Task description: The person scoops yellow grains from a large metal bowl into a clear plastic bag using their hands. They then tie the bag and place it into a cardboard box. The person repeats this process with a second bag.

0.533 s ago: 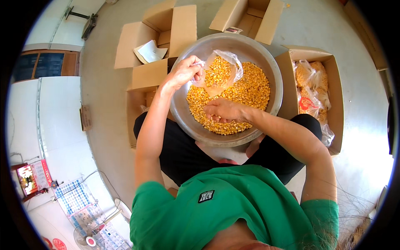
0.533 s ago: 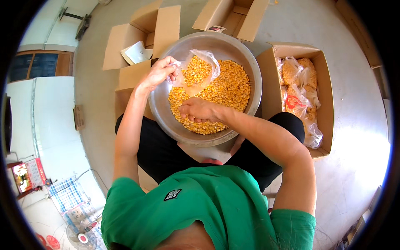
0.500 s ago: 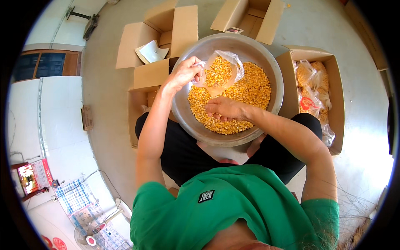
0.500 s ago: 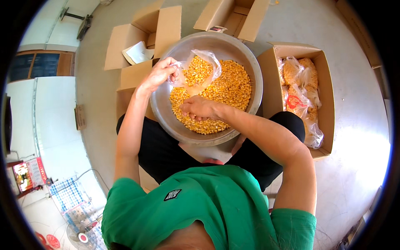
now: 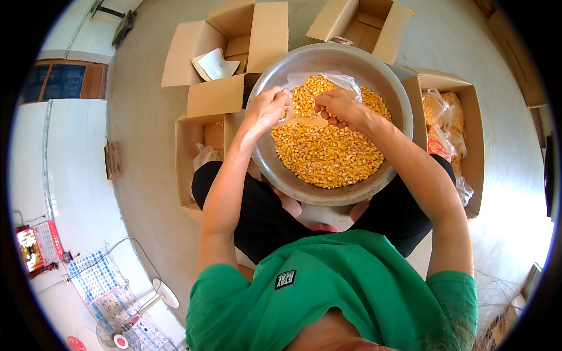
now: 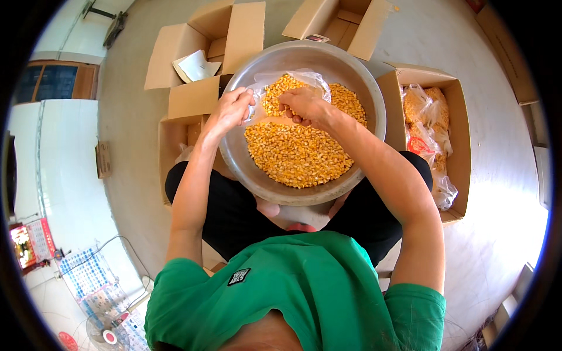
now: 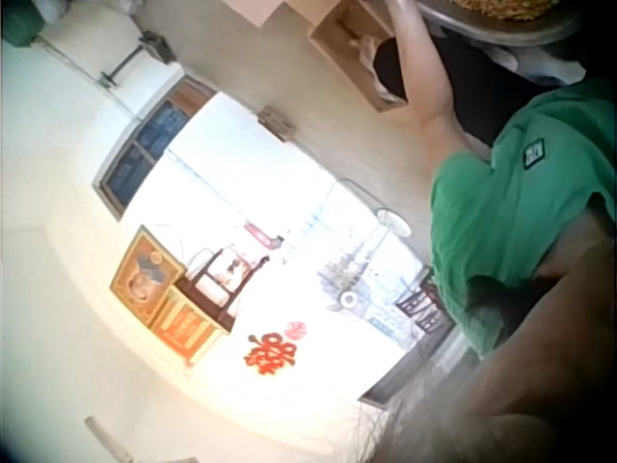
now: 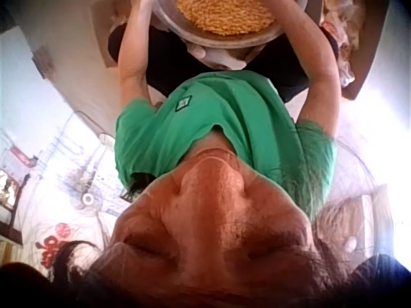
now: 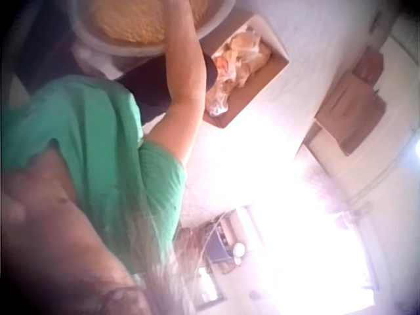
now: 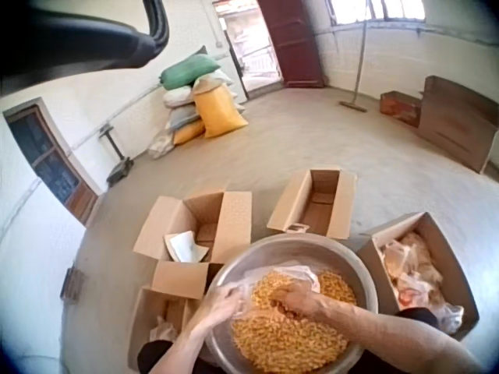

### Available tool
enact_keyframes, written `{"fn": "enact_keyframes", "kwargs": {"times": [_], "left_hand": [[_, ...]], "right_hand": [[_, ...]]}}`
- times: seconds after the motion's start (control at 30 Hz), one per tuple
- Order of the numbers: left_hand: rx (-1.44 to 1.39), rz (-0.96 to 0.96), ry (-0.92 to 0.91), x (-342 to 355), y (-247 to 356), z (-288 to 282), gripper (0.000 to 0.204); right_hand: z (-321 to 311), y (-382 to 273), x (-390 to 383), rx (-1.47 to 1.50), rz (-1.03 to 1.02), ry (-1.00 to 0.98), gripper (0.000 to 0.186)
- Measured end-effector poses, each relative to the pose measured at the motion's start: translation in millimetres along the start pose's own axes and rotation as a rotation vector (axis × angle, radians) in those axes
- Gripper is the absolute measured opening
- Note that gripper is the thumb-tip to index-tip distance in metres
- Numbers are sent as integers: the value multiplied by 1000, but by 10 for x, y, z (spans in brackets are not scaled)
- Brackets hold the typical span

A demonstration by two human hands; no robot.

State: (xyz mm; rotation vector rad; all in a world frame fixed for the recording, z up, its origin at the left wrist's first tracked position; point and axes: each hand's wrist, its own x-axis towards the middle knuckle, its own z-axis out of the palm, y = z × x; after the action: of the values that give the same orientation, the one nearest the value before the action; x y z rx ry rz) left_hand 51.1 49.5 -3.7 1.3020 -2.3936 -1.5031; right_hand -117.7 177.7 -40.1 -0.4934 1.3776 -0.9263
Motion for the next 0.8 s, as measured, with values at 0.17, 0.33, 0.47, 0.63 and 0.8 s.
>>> {"fn": "enact_keyframes", "kwargs": {"times": [0.17,0.33,0.47,0.63,0.8], "left_hand": [[-103,-13,-84,-69,106,7,36],[-114,45,-174,-45,-25,1,36],[-141,61,-181,33,-122,2,37],[-240,103,-192,43,-59,-7,38],[-305,130,-176,-43,-149,-81,38]], "right_hand": [[44,55,364,83,-58,124,24],[27,9,338,-64,-237,127,56],[-2,16,281,-296,-315,129,68],[-9,-103,154,-247,-164,-33,54],[-96,-130,-164,-626,-75,-181,49]]}}
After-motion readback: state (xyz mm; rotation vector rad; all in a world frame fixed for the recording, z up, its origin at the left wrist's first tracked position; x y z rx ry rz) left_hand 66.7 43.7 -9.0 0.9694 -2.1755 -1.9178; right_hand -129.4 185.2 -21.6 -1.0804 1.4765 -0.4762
